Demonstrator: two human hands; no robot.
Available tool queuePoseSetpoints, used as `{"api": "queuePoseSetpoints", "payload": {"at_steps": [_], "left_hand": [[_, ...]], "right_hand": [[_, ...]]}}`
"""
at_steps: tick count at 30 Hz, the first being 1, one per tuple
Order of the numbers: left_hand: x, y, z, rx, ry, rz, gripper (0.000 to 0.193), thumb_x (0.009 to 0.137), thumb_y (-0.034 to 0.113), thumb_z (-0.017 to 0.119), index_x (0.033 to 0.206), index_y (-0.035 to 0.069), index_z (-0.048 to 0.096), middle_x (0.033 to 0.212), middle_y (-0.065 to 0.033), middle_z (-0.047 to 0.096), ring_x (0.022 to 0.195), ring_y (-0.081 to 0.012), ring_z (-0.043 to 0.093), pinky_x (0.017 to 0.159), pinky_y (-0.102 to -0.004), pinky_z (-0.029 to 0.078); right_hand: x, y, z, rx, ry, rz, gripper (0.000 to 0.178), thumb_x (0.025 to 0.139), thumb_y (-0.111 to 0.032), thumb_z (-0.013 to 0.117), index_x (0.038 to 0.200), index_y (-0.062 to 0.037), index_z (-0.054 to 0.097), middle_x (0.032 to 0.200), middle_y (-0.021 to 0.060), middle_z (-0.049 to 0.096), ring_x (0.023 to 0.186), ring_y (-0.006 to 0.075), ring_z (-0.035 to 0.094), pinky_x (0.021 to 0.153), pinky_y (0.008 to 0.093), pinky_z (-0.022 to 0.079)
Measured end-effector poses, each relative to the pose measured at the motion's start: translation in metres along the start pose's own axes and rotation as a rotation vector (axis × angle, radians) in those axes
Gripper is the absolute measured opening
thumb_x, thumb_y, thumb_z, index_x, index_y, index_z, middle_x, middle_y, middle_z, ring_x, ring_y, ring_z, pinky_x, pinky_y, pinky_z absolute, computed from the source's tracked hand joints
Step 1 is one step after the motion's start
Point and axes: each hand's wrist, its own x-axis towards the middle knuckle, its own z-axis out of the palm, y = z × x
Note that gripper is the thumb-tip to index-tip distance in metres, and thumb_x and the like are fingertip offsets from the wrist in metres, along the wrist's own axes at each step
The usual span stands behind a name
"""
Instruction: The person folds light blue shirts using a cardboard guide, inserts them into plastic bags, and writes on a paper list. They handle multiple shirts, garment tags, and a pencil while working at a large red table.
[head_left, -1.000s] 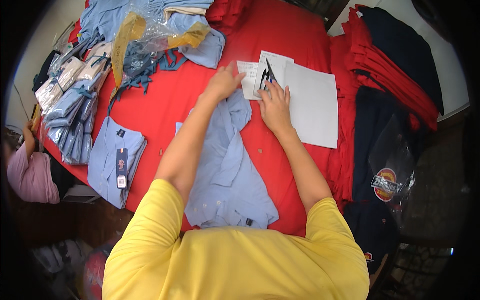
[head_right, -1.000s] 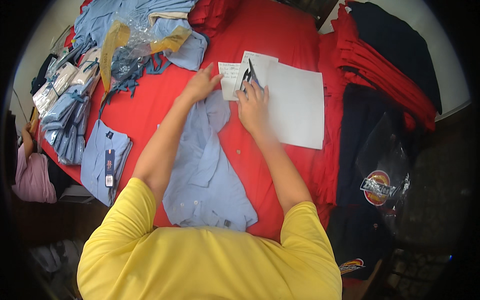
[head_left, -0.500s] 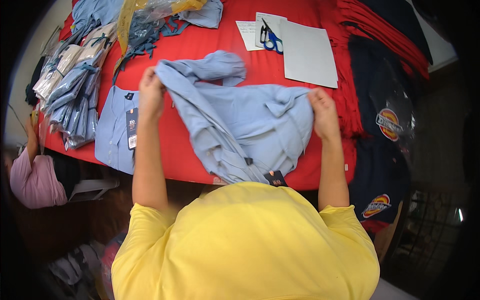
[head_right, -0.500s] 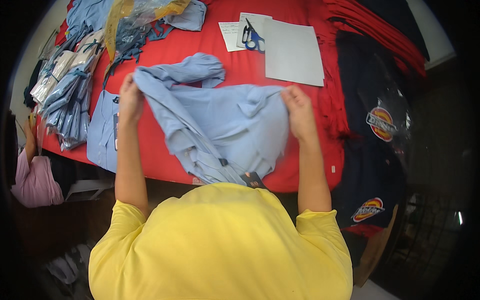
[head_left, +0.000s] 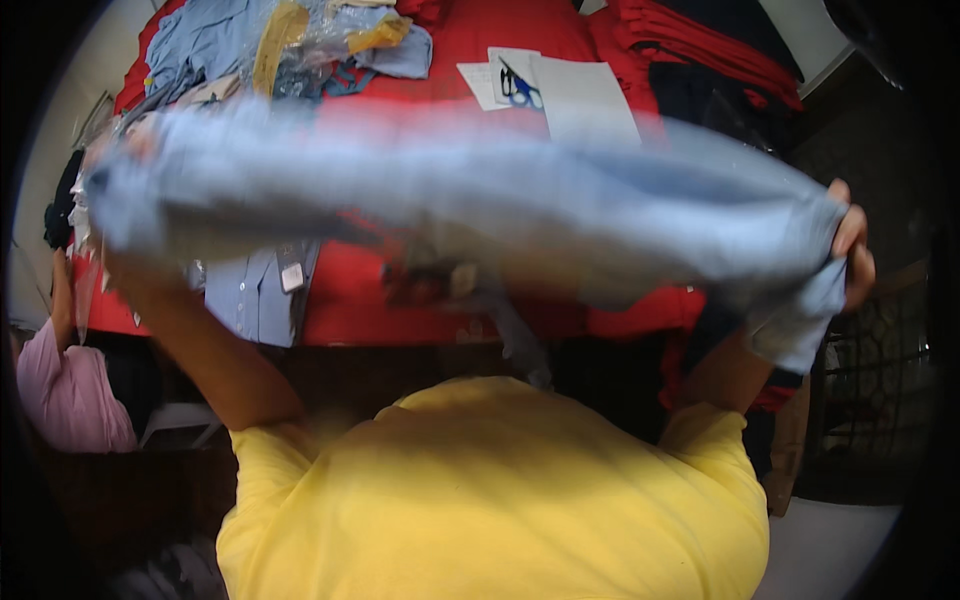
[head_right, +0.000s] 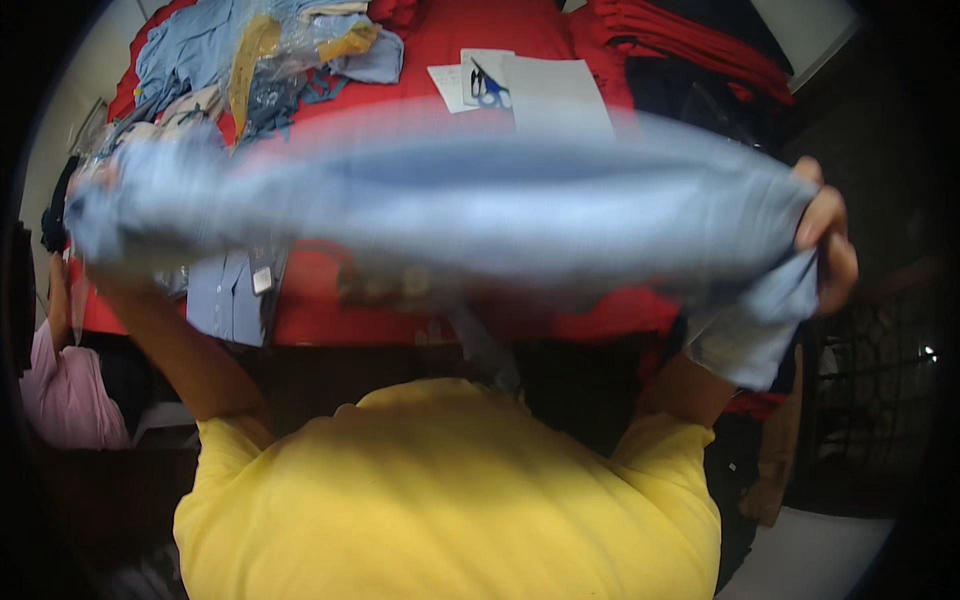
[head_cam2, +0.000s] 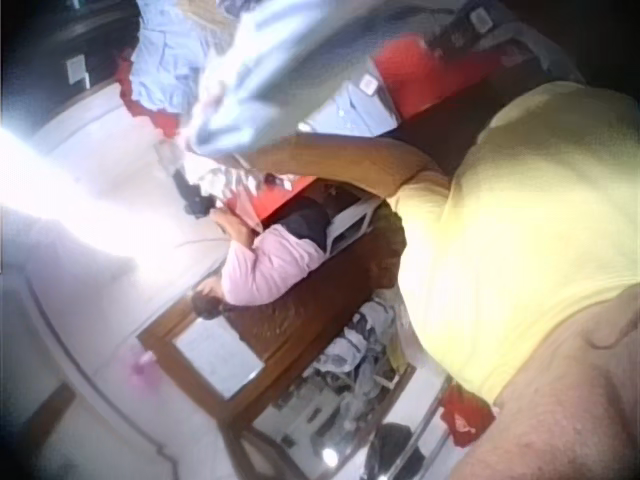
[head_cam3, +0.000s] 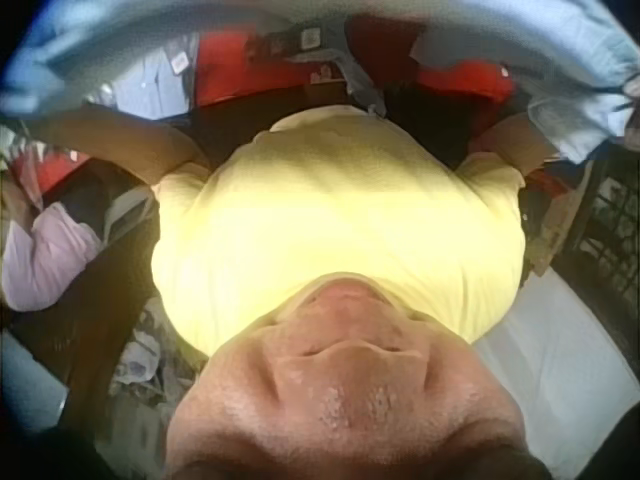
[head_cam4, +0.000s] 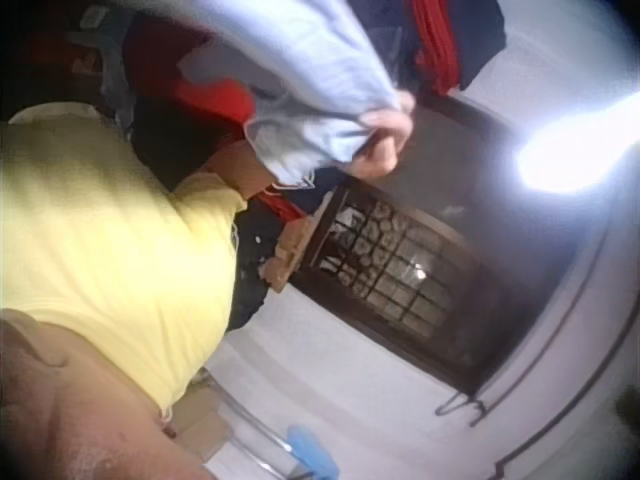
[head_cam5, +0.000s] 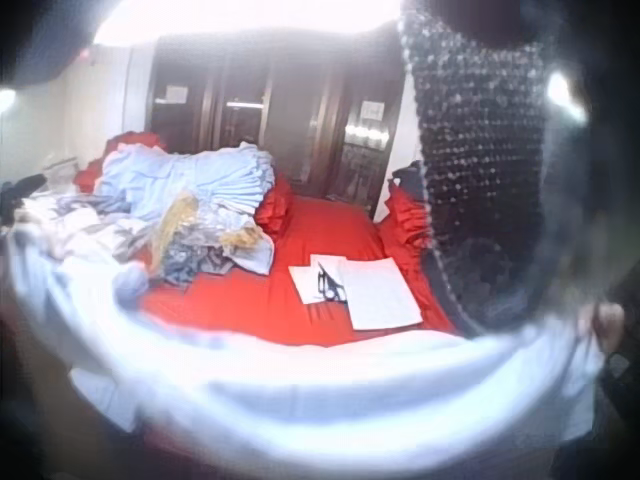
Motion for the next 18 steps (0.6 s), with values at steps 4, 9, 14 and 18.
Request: {"api": "queuePoseSetpoints", "payload": {"at_steps": [4,9,14,18], "left_hand": [[-0.073,0.055,0.01,0.007,0.019,0.074,0.024,0.091,0.019,0.052,0.108,0.003,0.05,0.112,-0.0108,0.049,0.089,-0.0175,0.053,0.081,-0.0311,0.044],[-0.058,0.034,0.084,0.061,0.03,-0.028,0.011,0.085,0.016,0.059,0.089,0.005,0.057,0.087,-0.0041,0.054,0.073,-0.014,0.05,0.068,-0.0265,0.043],[0.106,-0.126,0.034,0.525,-0.298,-0.135,0.035,0.086,0.015,0.062,0.118,0.001,0.06,0.114,-0.0098,0.063,0.11,-0.0149,0.055,0.091,-0.0264,0.043],[0.085,-0.183,-0.003,0.938,-0.265,-0.248,0.044,0.087,0.02,0.063,0.126,0.002,0.055,0.122,-0.0165,0.061,0.112,-0.0201,0.057,0.092,-0.0286,0.044]], "right_hand": [[-0.059,-0.042,0.009,-0.838,-0.019,0.057,0.037,0.076,-0.033,0.078,0.079,-0.0066,0.052,0.076,0.0084,0.043,0.068,0.0153,0.046,0.061,0.0287,0.039],[-0.04,0.003,-0.04,-0.2,-0.029,0.319,0.028,0.081,-0.016,0.074,0.083,-0.0078,0.047,0.076,0.0025,0.043,0.065,0.0108,0.043,0.06,0.0262,0.039],[0.045,0.168,-0.147,-0.703,0.375,0.504,0.024,0.094,-0.022,0.058,0.102,-0.0003,0.065,0.092,0.0012,0.065,0.087,0.0089,0.056,0.078,0.0232,0.043],[-0.006,0.25,-0.163,-1.045,0.575,0.543,0.041,0.089,-0.039,0.061,0.105,-0.001,0.066,0.096,0.0168,0.068,0.093,0.0236,0.063,0.081,0.0334,0.046]]}}
